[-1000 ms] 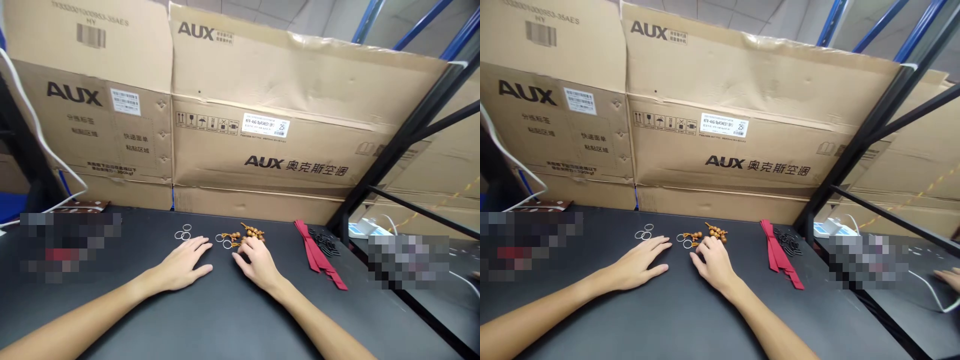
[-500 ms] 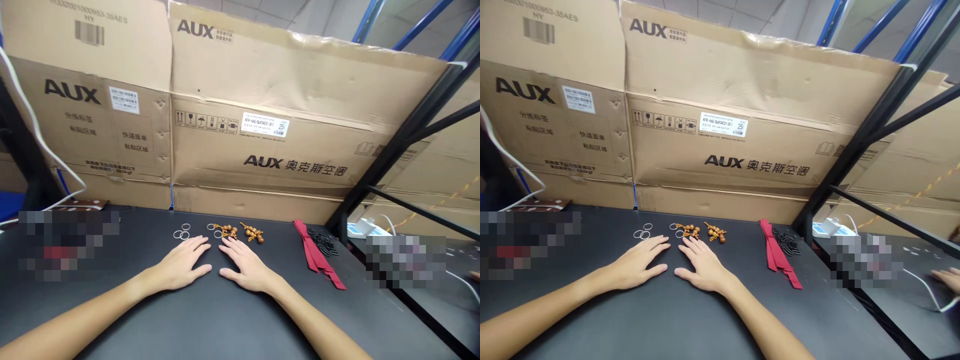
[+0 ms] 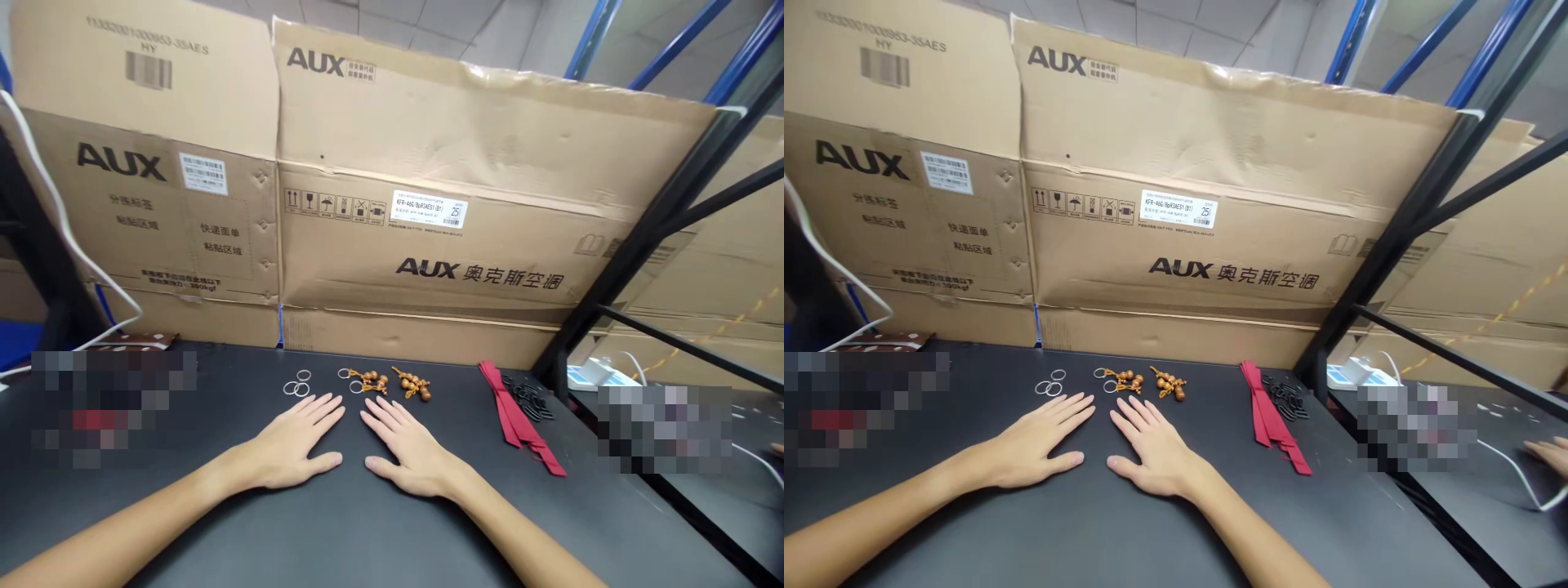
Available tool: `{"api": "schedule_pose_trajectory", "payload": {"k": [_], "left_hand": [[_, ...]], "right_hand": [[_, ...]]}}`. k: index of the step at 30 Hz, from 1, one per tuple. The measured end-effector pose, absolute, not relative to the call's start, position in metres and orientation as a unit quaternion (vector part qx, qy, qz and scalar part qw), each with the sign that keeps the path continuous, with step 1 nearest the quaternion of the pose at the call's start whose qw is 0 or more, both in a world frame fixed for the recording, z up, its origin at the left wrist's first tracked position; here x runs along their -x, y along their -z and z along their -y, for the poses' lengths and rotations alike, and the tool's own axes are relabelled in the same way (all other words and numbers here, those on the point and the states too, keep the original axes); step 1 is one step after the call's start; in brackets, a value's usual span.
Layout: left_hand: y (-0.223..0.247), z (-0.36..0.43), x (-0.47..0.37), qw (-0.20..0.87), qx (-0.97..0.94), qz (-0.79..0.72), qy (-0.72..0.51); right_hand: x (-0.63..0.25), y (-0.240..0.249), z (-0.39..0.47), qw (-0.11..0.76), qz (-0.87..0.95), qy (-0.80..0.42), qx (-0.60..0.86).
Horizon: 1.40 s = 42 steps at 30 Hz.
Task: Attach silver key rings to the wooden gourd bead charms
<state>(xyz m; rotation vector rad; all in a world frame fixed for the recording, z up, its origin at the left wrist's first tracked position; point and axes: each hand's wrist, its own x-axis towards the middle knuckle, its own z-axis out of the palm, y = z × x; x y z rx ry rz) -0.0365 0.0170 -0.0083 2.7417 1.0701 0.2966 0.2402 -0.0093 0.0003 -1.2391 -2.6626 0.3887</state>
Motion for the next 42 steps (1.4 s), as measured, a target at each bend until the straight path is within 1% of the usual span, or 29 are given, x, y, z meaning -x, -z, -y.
{"api": "schedule_pose_trajectory", "payload": {"k": [6,12,18,25,32,37,42], "left_hand": [[0.01,-0.011,0.038,0.1,-0.924,-0.35,-0.116],[0.004,-0.003,0.036,0.112,-0.923,-0.355,-0.101],[0.003,-0.002,0.035,0.115,-0.919,-0.358,-0.118],[0.007,-0.005,0.037,0.104,-0.922,-0.353,-0.119],[0.001,-0.004,0.035,0.098,-0.922,-0.363,-0.095],[0.001,-0.009,0.035,0.079,-0.923,-0.354,-0.129],[0.002,-0.013,0.037,0.081,-0.925,-0.353,-0.118]], "right_hand": [[-0.238,-0.001,0.015,0.085,0.897,-0.13,0.414],[-0.237,-0.001,0.019,0.076,0.898,-0.134,0.412],[-0.238,-0.002,0.018,0.088,0.896,-0.14,0.413],[-0.24,-0.002,0.015,0.095,0.894,-0.138,0.416],[-0.242,-0.005,0.013,0.083,0.888,-0.137,0.432],[-0.241,-0.005,0.013,0.079,0.887,-0.136,0.434],[-0.242,-0.004,0.012,0.081,0.888,-0.136,0.431]]}}
